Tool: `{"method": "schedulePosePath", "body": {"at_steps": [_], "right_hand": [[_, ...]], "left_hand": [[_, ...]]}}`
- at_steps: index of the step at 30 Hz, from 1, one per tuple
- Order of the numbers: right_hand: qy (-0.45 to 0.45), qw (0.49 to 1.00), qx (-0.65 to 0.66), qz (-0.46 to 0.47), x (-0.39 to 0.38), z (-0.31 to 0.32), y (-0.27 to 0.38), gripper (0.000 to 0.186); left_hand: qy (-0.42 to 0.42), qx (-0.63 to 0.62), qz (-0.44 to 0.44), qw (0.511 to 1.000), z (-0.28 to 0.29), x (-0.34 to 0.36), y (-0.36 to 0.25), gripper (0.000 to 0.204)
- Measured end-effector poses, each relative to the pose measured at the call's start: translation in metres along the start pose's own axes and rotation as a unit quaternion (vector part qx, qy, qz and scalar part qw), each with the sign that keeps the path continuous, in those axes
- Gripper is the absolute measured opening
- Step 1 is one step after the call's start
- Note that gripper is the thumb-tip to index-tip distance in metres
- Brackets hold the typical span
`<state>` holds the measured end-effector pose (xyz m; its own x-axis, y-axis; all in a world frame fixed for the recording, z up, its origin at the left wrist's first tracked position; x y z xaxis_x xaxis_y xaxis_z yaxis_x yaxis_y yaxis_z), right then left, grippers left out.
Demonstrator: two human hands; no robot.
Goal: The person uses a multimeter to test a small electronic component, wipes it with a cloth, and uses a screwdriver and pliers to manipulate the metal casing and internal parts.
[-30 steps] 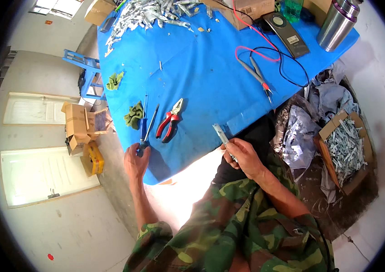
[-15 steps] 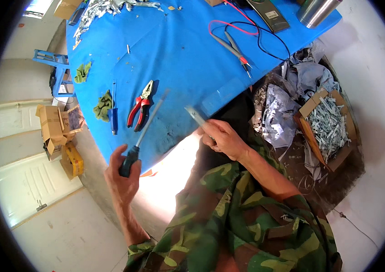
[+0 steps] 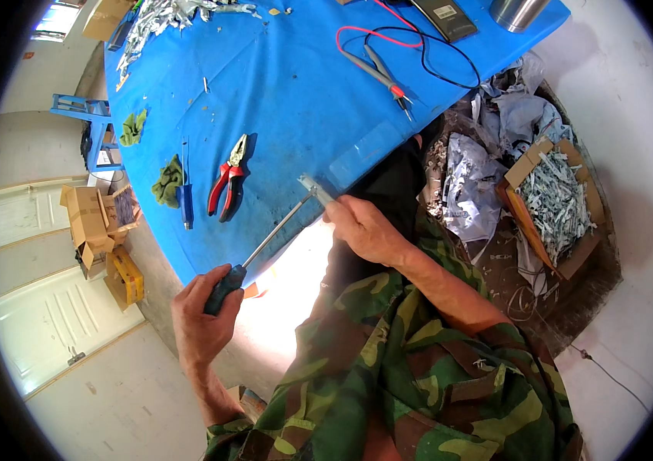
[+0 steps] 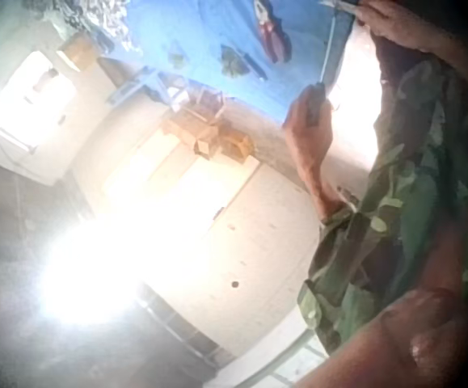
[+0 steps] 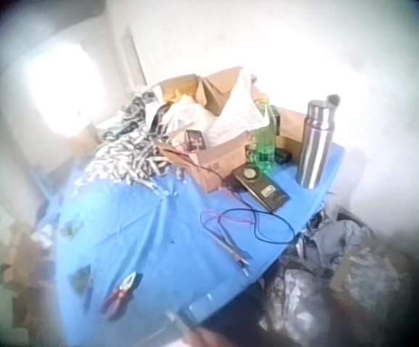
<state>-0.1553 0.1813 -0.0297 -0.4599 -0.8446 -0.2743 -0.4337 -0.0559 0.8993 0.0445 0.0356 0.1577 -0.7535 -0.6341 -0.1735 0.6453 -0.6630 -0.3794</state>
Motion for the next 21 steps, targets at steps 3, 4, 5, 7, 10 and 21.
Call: {"method": "schedulePosePath", "body": {"at_steps": [3, 4, 5, 7, 10, 21], "right_hand": [[-0.01, 0.999, -0.021, 0.034, 0.0, -0.001, 0.001, 0.041], [-0.015, 0.998, -0.027, 0.051, 0.0, -0.002, 0.001, 0.041], [-0.016, 0.997, -0.04, 0.058, 0.0, -0.001, 0.0, 0.041], [-0.017, 0.995, -0.068, 0.073, 0.001, 0.0, -0.002, 0.04], [-0.025, 0.987, -0.122, 0.104, 0.001, 0.0, -0.001, 0.04], [-0.01, 0.979, -0.175, 0.103, 0.005, 0.002, -0.004, 0.047]], "left_hand": [[0.005, 0.003, -0.006, 1.0, 0.001, 0.002, 0.001, 0.037], [0.006, 0.003, -0.01, 1.0, 0.002, 0.003, 0.002, 0.037], [0.004, 0.006, -0.011, 1.0, 0.002, 0.003, 0.001, 0.037], [0.0, 0.012, -0.015, 1.0, 0.003, 0.004, 0.0, 0.037], [0.005, 0.008, -0.016, 1.0, 0.003, 0.007, -0.001, 0.037], [0.015, -0.028, 0.016, 0.999, -0.008, 0.014, 0.02, 0.037]]}}
Point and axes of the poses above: each hand's wrist, its own x-axis towards the middle knuckle, its own z-axis out of the back of the hand, y = z × x, the point moved 3 cm from there along x, towards the middle knuckle, and after that the axes turned 5 degrees about x, right-handed, at the moved point
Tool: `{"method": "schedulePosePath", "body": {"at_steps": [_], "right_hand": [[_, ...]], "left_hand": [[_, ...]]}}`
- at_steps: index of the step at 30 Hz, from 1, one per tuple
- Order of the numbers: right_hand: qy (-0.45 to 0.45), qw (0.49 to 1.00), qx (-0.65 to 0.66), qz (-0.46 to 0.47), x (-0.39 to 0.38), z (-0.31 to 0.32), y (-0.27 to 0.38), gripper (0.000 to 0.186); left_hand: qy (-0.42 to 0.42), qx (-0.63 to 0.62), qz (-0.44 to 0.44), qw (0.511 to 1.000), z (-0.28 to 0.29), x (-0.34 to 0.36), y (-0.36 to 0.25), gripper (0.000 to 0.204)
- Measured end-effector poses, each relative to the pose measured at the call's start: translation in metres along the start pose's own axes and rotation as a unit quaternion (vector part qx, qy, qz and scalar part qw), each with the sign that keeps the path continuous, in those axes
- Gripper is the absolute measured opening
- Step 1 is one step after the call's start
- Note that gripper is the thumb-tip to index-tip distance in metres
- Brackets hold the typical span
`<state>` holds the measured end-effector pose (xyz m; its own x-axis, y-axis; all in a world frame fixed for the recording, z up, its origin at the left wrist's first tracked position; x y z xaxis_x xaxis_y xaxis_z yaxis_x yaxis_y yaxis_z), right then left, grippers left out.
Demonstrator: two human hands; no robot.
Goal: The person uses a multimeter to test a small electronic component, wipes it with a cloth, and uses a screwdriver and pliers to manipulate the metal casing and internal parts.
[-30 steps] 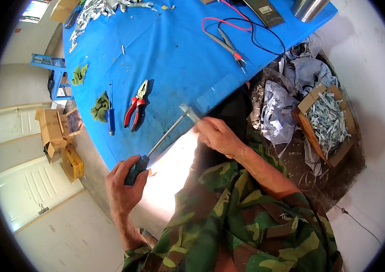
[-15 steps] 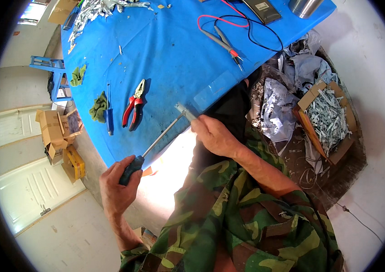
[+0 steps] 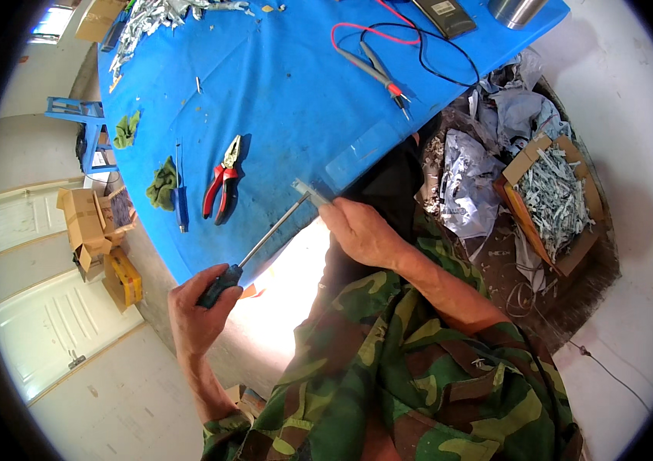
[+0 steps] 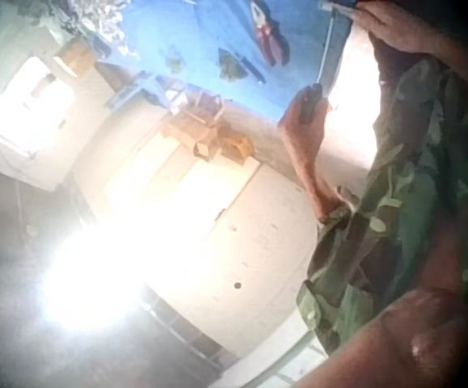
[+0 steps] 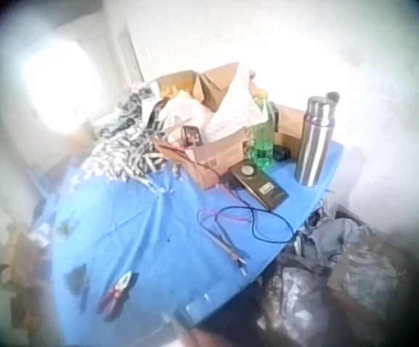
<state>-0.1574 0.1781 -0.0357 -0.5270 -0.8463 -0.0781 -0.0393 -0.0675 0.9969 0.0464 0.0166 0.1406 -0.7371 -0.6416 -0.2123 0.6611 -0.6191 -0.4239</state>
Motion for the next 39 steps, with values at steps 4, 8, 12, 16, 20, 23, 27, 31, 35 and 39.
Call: {"method": "schedulePosePath", "body": {"at_steps": [4, 8, 12, 16, 20, 23, 27, 31, 35, 39], "right_hand": [[0.021, 0.999, 0.007, 0.032, 0.003, 0.001, -0.006, 0.048], [0.055, 0.997, 0.051, -0.034, 0.004, 0.009, 0.006, 0.045], [0.056, 0.997, 0.042, -0.033, 0.004, 0.01, 0.008, 0.045], [0.047, 0.998, 0.029, -0.02, 0.003, 0.009, 0.008, 0.047], [0.03, 0.999, 0.03, -0.026, 0.003, 0.008, 0.006, 0.046], [0.031, 0.998, 0.042, -0.036, 0.004, 0.006, 0.003, 0.046], [0.037, 0.997, 0.044, -0.047, 0.003, 0.006, 0.004, 0.047], [0.03, 0.997, 0.061, -0.037, 0.002, 0.006, 0.004, 0.047], [0.032, 0.997, 0.061, -0.045, 0.002, 0.005, 0.003, 0.048], [0.034, 0.997, 0.058, -0.047, 0.002, 0.005, 0.003, 0.047]], "left_hand": [[0.052, -0.1, 0.035, 0.993, -0.003, 0.007, 0.031, 0.036], [0.108, -0.233, 0.096, 0.962, -0.011, 0.013, 0.05, 0.036], [0.144, -0.318, 0.147, 0.925, -0.021, 0.016, 0.063, 0.037], [0.147, -0.303, 0.16, 0.928, -0.019, 0.009, 0.055, 0.038], [0.066, -0.137, 0.037, 0.988, -0.007, 0.004, 0.034, 0.034], [0.02, -0.071, 0.009, 0.997, -0.004, 0.0, 0.013, 0.031], [-0.005, -0.027, 0.017, 0.999, -0.004, -0.006, 0.001, 0.03], [-0.022, 0.004, -0.006, 1.0, 0.001, -0.009, -0.005, 0.03], [-0.012, -0.012, -0.001, 1.0, 0.0, -0.011, -0.002, 0.031], [-0.016, 0.002, -0.003, 1.0, -0.002, -0.012, -0.002, 0.033]]}}
Point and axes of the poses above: each hand's wrist, its own x-axis towards the middle knuckle, its own z-axis out of the back of the hand, y = z × x, the point moved 3 cm from there along x, towards the middle knuckle, and after that the axes turned 5 degrees about x, right-handed, at the moved point
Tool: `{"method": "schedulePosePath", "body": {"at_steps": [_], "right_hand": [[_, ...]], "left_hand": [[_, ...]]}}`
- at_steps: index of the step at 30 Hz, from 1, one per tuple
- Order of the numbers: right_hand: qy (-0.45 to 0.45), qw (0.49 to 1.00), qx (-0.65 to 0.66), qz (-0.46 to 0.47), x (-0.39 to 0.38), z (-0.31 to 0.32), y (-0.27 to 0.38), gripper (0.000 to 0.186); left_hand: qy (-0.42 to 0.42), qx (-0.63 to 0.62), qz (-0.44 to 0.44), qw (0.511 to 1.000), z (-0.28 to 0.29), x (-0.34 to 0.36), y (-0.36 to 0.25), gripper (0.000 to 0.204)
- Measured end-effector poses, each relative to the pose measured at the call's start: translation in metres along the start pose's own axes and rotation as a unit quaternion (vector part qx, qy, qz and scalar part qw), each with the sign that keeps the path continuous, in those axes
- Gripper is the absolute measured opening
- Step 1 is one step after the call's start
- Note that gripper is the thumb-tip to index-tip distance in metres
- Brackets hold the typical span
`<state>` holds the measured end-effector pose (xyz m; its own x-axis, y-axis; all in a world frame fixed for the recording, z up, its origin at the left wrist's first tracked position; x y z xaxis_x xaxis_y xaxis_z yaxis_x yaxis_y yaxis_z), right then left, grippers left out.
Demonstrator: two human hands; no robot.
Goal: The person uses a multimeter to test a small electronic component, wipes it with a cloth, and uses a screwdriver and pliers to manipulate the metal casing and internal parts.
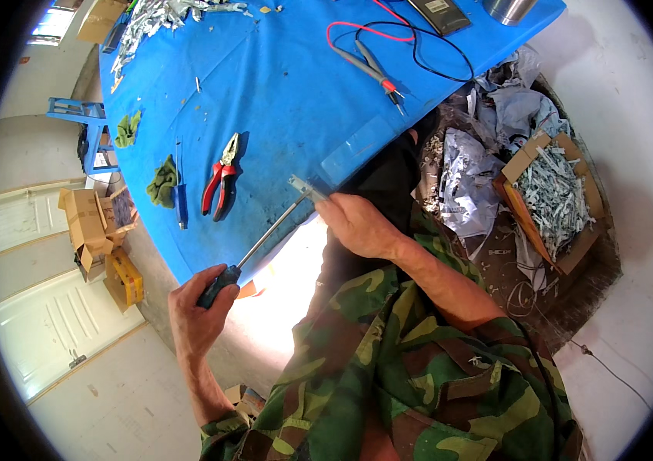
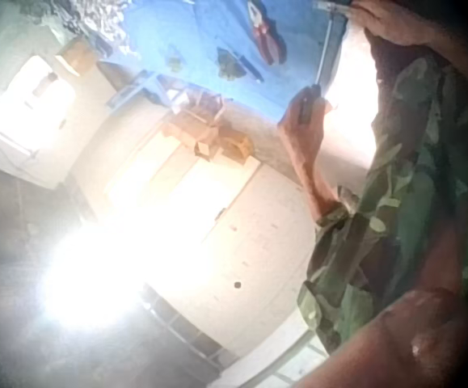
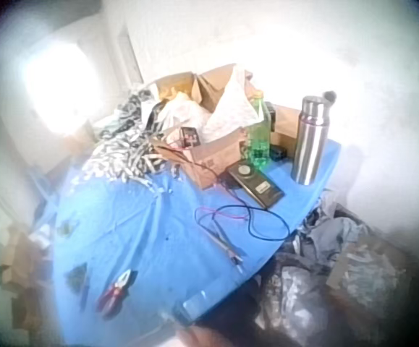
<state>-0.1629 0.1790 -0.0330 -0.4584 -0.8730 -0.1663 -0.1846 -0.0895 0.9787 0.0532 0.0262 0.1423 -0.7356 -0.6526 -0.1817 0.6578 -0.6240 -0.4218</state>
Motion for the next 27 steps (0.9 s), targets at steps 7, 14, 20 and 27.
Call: {"method": "schedulePosePath", "body": {"at_steps": [7, 14, 20, 27], "right_hand": [[-0.011, 0.999, -0.039, 0.016, 0.0, -0.001, 0.006, 0.044], [-0.025, 0.981, -0.187, 0.048, 0.002, -0.006, -0.007, 0.042], [-0.069, 0.959, -0.274, 0.031, -0.003, -0.009, 0.009, 0.04], [-0.082, 0.93, -0.356, 0.039, -0.006, -0.012, 0.019, 0.038]], "left_hand": [[-0.008, 0.015, -0.004, 1.0, 0.0, -0.004, -0.011, 0.033], [-0.022, 0.103, -0.085, 0.991, 0.001, -0.003, -0.028, 0.034], [-0.03, 0.227, -0.165, 0.959, 0.005, -0.004, -0.049, 0.033], [-0.032, 0.315, -0.211, 0.925, 0.008, -0.012, -0.061, 0.033]]}}
Point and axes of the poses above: each hand's wrist, its own x-axis towards the middle knuckle, its own z-axis out of the back of the hand, y = z × x, the point moved 3 cm from there along x, towards the middle knuckle, and after that the axes turned 5 degrees about x, right-handed, at the moved point
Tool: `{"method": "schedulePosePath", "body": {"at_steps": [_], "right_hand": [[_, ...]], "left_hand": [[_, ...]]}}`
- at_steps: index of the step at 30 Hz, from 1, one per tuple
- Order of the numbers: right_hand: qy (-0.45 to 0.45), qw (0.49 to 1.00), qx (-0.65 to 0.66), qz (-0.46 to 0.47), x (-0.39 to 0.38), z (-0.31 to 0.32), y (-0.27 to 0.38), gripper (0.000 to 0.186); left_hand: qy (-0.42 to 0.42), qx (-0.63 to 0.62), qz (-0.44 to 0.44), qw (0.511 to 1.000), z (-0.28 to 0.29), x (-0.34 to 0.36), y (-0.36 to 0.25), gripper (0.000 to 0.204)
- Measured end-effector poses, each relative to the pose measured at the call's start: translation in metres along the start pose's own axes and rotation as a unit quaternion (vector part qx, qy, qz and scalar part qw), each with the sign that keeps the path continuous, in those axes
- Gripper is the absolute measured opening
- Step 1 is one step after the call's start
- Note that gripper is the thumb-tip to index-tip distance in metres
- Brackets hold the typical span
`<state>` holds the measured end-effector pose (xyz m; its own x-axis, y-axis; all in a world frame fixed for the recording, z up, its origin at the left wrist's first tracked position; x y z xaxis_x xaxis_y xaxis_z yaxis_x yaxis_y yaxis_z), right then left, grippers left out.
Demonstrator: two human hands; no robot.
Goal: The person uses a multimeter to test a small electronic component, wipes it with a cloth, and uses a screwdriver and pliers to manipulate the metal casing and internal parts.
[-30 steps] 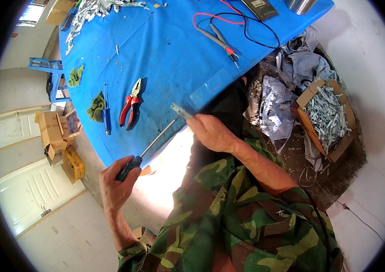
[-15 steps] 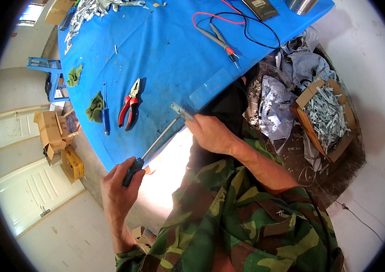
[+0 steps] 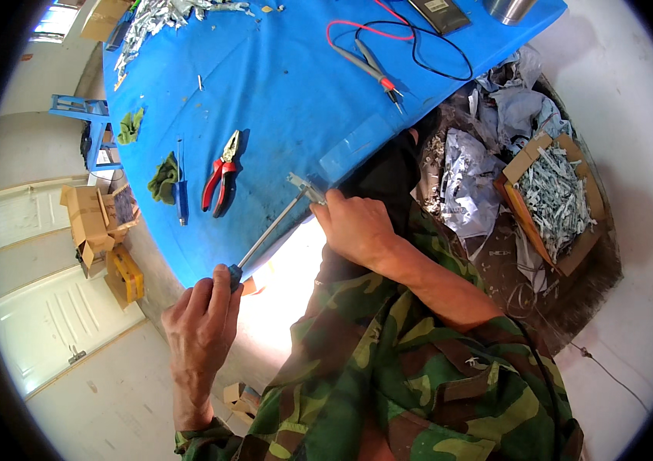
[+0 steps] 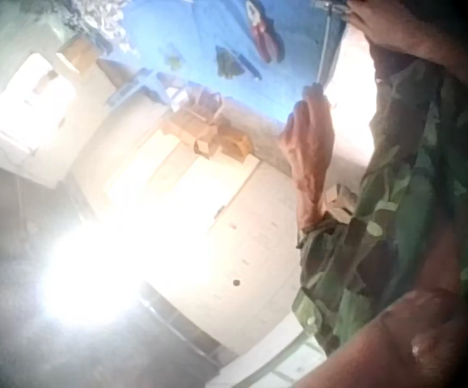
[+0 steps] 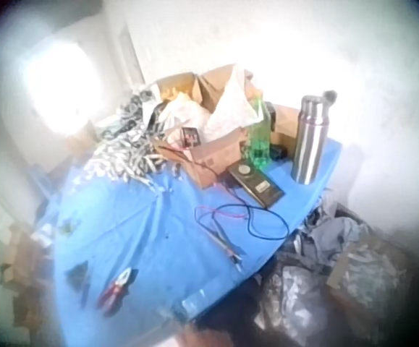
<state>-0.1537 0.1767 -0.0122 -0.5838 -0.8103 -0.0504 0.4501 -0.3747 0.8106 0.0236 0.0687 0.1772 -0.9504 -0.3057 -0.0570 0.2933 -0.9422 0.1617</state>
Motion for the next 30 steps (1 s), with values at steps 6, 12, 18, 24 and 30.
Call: {"method": "schedulePosePath", "body": {"at_steps": [6, 12, 18, 24, 30], "right_hand": [[-0.022, 1.0, 0.018, 0.0, -0.002, -0.003, 0.0, 0.037], [-0.012, 0.992, 0.121, -0.047, -0.002, -0.006, -0.007, 0.041], [0.055, 0.952, 0.293, -0.075, 0.003, -0.016, -0.022, 0.041], [0.132, 0.881, 0.439, -0.115, 0.001, -0.014, -0.021, 0.039], [0.153, 0.841, 0.495, -0.158, 0.002, -0.023, -0.019, 0.037]], "left_hand": [[0.023, -0.164, 0.127, 0.978, -0.005, -0.006, 0.005, 0.034], [0.036, -0.208, 0.128, 0.969, -0.005, -0.008, 0.007, 0.034], [0.052, -0.267, 0.137, 0.953, -0.011, -0.012, 0.011, 0.036], [0.115, -0.302, 0.196, 0.926, -0.015, -0.007, 0.015, 0.035], [0.113, -0.332, 0.194, 0.916, -0.028, -0.013, 0.022, 0.038]]}}
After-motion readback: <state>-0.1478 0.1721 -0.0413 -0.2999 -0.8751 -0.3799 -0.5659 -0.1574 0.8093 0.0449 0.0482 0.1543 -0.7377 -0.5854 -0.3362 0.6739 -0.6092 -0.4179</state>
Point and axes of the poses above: each hand's wrist, its own x-axis towards the middle knuckle, its own z-axis out of the back of the hand, y = z × x, the point moved 3 cm from there along x, towards the middle knuckle, and after that the axes turned 5 degrees about x, right-handed, at the moved point
